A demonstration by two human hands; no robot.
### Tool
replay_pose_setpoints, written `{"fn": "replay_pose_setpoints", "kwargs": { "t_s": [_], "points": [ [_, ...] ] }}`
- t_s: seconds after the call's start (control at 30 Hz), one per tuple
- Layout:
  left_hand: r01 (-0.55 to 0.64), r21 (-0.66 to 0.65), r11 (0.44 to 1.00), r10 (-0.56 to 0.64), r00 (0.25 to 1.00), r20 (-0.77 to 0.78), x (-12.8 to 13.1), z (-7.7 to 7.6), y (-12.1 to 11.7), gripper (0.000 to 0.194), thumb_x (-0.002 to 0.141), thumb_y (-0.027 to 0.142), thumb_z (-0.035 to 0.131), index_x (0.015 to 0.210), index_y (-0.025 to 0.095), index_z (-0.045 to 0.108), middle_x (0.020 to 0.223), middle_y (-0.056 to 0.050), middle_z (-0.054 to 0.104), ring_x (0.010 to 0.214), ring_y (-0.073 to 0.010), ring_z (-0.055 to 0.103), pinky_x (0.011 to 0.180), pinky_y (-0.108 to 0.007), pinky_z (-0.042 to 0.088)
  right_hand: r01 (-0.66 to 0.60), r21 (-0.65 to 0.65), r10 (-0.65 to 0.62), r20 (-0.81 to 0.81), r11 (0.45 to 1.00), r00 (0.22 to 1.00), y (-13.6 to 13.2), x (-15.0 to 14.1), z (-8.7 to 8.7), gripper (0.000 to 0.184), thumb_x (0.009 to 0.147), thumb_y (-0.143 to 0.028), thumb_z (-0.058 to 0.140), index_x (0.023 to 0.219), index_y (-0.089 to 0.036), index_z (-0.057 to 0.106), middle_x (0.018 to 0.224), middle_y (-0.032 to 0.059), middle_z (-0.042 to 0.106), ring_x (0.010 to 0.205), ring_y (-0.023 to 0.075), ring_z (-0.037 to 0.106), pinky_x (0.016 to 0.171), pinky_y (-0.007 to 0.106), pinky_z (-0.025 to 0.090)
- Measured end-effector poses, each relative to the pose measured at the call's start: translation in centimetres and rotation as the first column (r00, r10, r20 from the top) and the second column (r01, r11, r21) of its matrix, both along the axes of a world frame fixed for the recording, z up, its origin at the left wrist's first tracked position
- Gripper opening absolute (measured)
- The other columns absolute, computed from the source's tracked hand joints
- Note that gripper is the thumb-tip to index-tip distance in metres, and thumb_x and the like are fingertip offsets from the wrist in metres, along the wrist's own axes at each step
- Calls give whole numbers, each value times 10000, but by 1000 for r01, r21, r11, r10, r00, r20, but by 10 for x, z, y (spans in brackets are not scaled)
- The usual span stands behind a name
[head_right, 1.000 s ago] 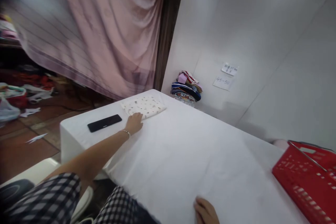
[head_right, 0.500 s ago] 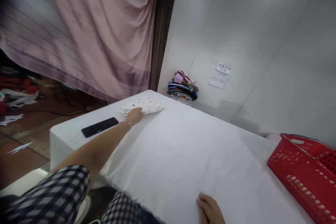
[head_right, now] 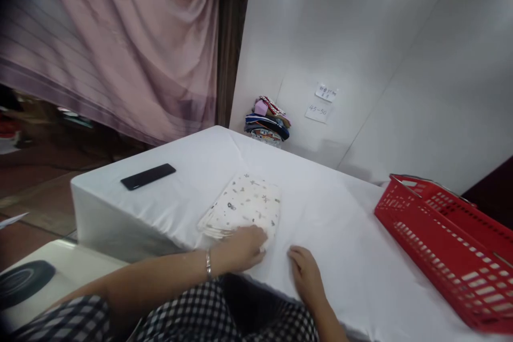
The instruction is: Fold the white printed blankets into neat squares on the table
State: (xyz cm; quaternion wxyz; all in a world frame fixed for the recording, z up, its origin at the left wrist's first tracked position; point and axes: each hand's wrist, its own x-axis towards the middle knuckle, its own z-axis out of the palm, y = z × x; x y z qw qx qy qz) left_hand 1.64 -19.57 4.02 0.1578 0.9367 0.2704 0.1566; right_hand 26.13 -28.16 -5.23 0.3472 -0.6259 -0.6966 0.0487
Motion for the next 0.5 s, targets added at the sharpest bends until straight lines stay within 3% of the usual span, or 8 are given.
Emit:
{"fn": "replay_pose_setpoints", "kwargs": {
  "t_s": [0.1, 0.2, 0.27, 0.37, 0.43, 0.5],
  "points": [
    [-47, -71, 996, 54, 993, 105, -11, 7, 5, 356, 791, 498, 537, 999, 226, 637, 995, -84, 652, 924, -264, 582, 775, -355, 421, 15, -19, -17, -106, 1000, 994, 3, 2, 5, 249, 821, -301, 491, 920, -223, 706, 1044, 92, 658, 1001, 231, 590, 923, 431, 467],
    [-221, -68, 973, 229, 961, 156, -28, 13, 34, 348, 809, 476, 524, 1017, 213, 617, 1034, -69, 635, 958, -241, 571, 816, -337, 418, 39, -97, -63, -261, 995, 963, 7, -2, 19, 240, 771, -336, 532, 872, -209, 709, 990, 82, 680, 951, 236, 610, 886, 420, 479],
    [-386, -14, 922, 384, 911, 149, -42, 12, 60, 303, 825, 393, 515, 1034, 191, 602, 1106, -90, 600, 1047, -242, 533, 881, -339, 395, 64, -140, -109, -338, 988, 935, 12, -11, 32, 275, 759, -368, 543, 912, -204, 701, 987, 80, 684, 939, 240, 615, 840, 402, 494],
    [-613, -4, 790, 612, 788, 63, -60, 4, 94, 338, 815, 363, 516, 1077, 154, 563, 1168, -130, 557, 1120, -268, 488, 913, -363, 380, 91, -154, -147, -400, 984, 904, 24, -32, 47, 331, 762, -403, 542, 988, -206, 683, 1047, 80, 672, 948, 241, 612, 805, 379, 495],
    [-698, -44, 715, 697, 716, -31, -66, -5, 106, 407, 821, 424, 486, 1100, 134, 543, 1157, -156, 562, 1104, -297, 497, 890, -395, 391, 113, -188, -184, -421, 976, 888, 37, -47, 51, 388, 753, -418, 558, 1067, -214, 656, 1081, 75, 662, 944, 236, 613, 815, 374, 487],
    [-728, -67, 682, 723, 686, -83, -66, -12, 110, 464, 827, 476, 450, 1116, 123, 534, 1114, -170, 588, 1090, -322, 504, 880, -420, 390, 133, -258, -234, -419, 957, 877, 51, -61, 52, 481, 751, -432, 565, 1179, -214, 595, 1110, 74, 652, 937, 231, 619, 838, 375, 476]
  ]
}}
